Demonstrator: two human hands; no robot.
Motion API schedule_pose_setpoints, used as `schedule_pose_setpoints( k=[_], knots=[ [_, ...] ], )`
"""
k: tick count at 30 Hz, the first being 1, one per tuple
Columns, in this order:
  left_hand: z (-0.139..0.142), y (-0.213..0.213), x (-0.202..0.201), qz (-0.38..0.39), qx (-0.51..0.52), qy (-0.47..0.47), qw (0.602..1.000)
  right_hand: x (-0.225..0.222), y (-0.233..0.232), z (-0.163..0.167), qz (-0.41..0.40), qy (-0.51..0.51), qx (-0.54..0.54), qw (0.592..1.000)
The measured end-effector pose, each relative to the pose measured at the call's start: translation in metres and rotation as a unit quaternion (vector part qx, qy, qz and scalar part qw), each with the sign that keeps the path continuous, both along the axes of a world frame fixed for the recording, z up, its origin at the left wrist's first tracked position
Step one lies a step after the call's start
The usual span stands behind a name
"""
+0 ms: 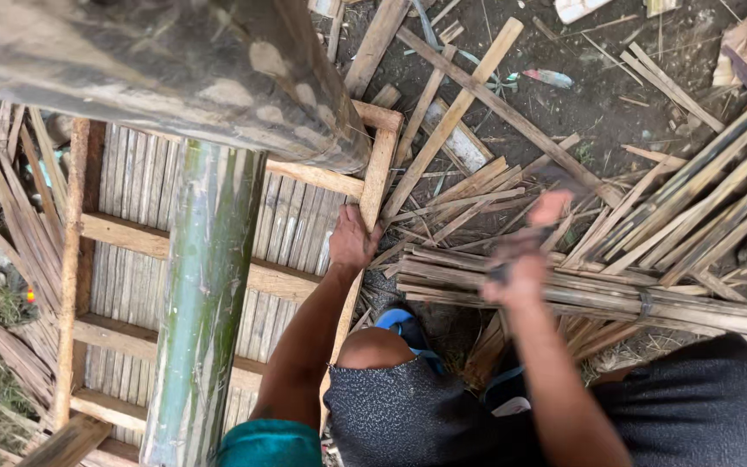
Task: The person uses a hammer to drive nails into a wooden frame structure. They repeatedly strike the wood while holding the frame steady with their other hand. The person moves around the structure to access different sections for hammering.
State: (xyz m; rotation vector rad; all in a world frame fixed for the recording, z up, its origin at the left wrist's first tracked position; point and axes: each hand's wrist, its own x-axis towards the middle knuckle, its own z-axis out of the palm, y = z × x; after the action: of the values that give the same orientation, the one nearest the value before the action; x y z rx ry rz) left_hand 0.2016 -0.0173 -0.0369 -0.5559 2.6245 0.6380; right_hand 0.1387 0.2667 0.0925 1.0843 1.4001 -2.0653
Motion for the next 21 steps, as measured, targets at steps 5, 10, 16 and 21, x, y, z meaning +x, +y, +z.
schedule_pose_setpoints(
  k=[5,10,16,21],
  knots=[
    [0.0,0.002,-0.002,0.013,0.001,0.015,1.0,-0.045,0.001,0.063,-0.304,0.204,0.105,0.925],
    [0.004,0.001,-0.001,0.017,0.0,0.043,0.999,0.029,-0.133,0.014,0.143,-0.118,-0.154,0.971],
    [0.001,0.003,-0.001,0.014,0.013,0.053,0.998,-0.051,0.041,0.036,-0.078,0.126,0.105,0.983],
    [-0.006,0.002,0.001,0.016,0.005,0.055,0.998,-0.023,-0.074,0.063,-0.139,0.117,0.039,0.983]
  ],
)
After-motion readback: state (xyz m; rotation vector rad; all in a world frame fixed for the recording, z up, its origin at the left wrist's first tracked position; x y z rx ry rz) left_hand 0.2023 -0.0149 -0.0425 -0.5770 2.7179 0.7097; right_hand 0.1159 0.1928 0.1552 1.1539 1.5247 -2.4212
